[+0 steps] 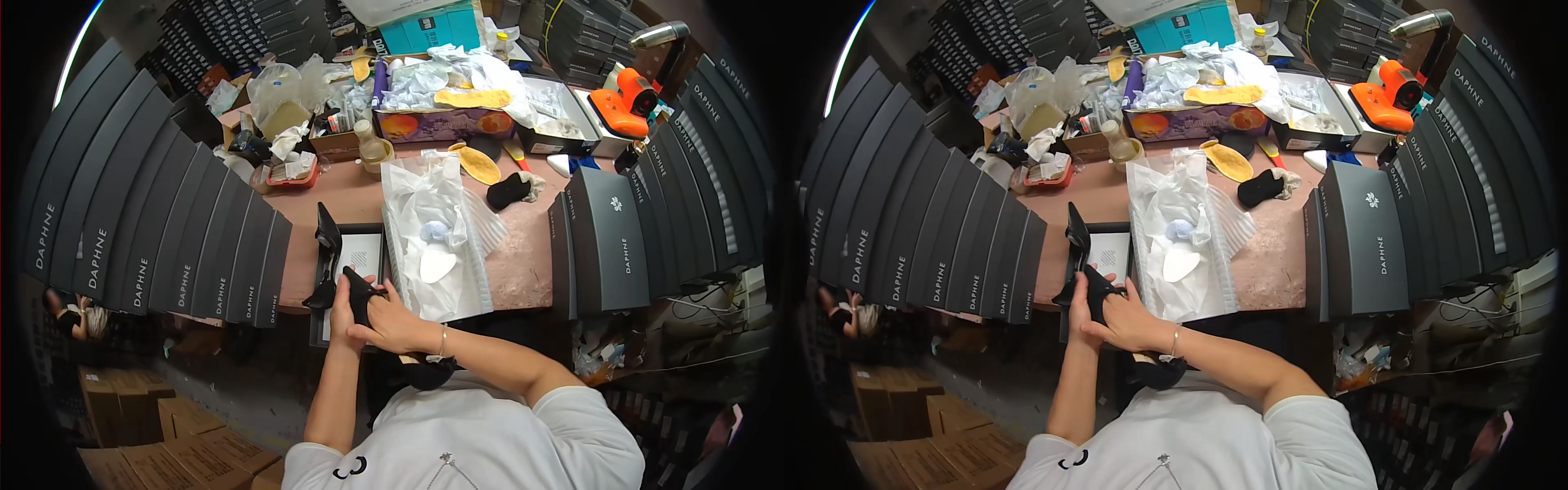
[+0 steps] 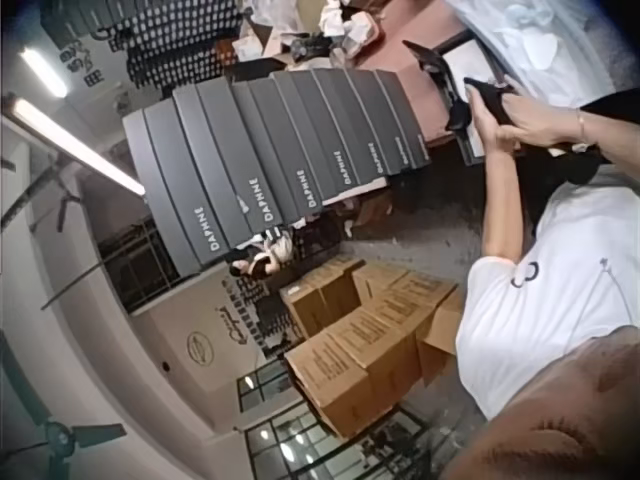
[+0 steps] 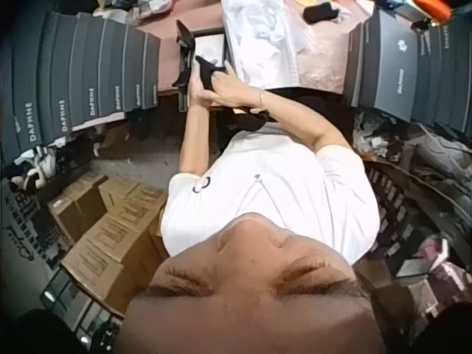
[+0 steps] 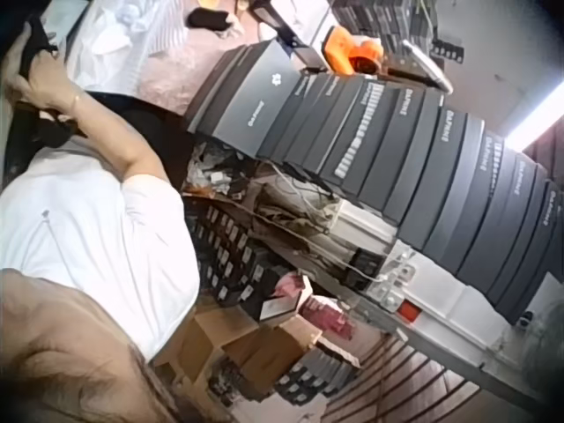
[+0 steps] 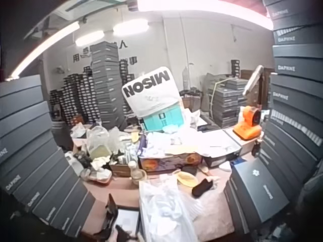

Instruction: Pack pairs of high-heeled shoes into boxes with tissue paper and silica gel packets.

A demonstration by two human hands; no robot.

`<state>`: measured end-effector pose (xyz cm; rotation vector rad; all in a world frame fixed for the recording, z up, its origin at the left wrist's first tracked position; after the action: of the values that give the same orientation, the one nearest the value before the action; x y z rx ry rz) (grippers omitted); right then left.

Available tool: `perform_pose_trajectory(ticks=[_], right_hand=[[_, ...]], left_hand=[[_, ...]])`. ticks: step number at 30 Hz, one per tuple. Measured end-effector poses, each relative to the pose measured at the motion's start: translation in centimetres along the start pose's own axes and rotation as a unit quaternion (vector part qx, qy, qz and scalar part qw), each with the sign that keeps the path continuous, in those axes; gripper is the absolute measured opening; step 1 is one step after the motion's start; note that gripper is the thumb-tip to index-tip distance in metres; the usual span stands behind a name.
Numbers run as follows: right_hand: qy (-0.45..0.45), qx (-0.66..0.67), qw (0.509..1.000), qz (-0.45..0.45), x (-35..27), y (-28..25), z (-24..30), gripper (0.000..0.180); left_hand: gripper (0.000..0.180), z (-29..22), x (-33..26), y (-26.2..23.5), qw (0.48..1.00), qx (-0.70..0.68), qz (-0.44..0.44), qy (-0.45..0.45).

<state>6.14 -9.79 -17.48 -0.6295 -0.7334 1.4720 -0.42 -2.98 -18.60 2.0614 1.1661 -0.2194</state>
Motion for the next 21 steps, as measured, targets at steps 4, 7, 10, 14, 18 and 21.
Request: perform_pose_trajectory(ticks=[4,7,10,14,18,21], right_hand=[[-0.010,0.163,0.986,-0.029,2.1,1.9,-2.3,0.071],[0.002,0.261,0.965,-0.041,2.7,1.2,-0.5,0.061],[0.003,0.202,0.978,-0.043,2.2,0.8,-0.4,0.056],[-0.205,0.216,0.939,-0.172,-2.0,-1.7,1.9,0.059],[-0.116,0.161,0.976,-0.088,-2.1,-0.7,0.4,0.061],[-0.004,0.159,0.987,-0.034,0.3,0.7,-1.3,0.065]], left_hand=[[0.035,1.2,2.8,-1.8,0.997,-0.048,-0.040,0.043],[0.031,-0.2,1.0,-2.3,0.996,-0.034,-0.017,0.086],[0.036,-0.8,0.1,-0.9,0.993,-0.007,-0.069,0.097],[0.044,-1.7,0.3,-0.7,0.995,0.035,0.020,0.094],[0.042,-0.3,0.3,-0.4,0.997,0.012,-0.009,0.078],[0.032,2.2,0.6,-1.7,0.995,-0.052,-0.052,0.061]])
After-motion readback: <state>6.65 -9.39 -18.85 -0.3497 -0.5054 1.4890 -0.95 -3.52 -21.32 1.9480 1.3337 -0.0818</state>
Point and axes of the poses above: each hand's wrist, its own x-axis towards the middle knuckle, its own y-axis out of the palm, z = x × y, the point moved 4 cm from there along x, towards the middle knuckle, and after that the axes turned 1 degree about -z, right-handed, at the moved point
